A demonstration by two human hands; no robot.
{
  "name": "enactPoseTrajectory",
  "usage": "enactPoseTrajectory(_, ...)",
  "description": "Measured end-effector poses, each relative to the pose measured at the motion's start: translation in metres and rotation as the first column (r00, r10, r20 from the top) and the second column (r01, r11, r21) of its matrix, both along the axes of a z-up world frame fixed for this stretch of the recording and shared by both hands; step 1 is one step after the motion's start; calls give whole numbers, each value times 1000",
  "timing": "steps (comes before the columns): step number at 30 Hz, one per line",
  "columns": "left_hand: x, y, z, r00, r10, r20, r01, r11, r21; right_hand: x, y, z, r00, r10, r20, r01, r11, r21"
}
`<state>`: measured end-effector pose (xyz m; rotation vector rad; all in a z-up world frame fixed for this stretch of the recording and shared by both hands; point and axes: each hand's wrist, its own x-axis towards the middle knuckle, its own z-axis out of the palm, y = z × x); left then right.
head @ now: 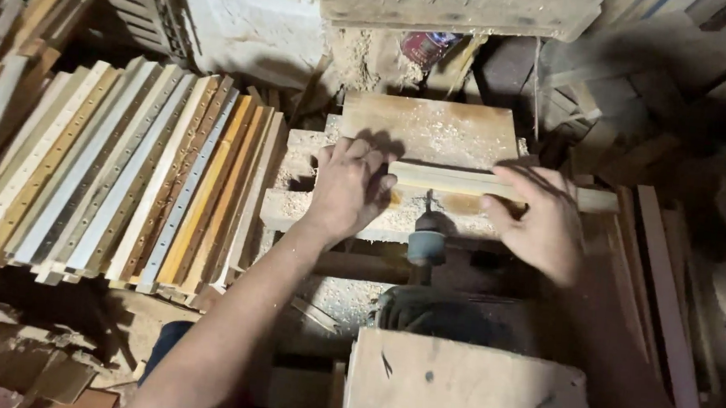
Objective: The person drills holes in narrow wooden strips at a drill press. They take a strip from a stack, hold it over the drill bit to bore a hole, reposition it along its length to drill additional holes, then place the finished strip onto a growing pile of completed slats.
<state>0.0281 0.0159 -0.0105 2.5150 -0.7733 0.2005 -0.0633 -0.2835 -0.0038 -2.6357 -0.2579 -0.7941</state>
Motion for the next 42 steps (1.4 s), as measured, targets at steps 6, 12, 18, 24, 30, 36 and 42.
enactPoseTrajectory(6,-5,-8,-3,996,-77,36,77,997,7,12,29,0,997,6,79,-13,997,82)
enactPoseTrajectory(12,-4,-17,-6,996,-87,27,87,996,27,9,21,1,999,-5,52,-2,992,127)
enactPoseTrajectory(18,-8,-21,-1,994,-111,21,111,994,-5,12,18,2,1000,-17,27,12,989,148)
enactPoseTrajectory(24,-10,-22,-4,988,-144,55,144,990,11,13,10,-5,1000,-18,-4,19,985,170)
enactPoseTrajectory(30,-16,-21,11,986,-161,48,160,987,18,11,10,-1,1000,16,-18,-13,989,148)
enactPoseTrajectory(36,-20,-20,23,985,-171,30,170,985,3,12,13,-2,999,34,8,-35,978,205)
enactPoseTrajectory(42,-17,-19,19,980,-200,20,201,979,-18,9,12,-1,999,37,20,-40,983,178)
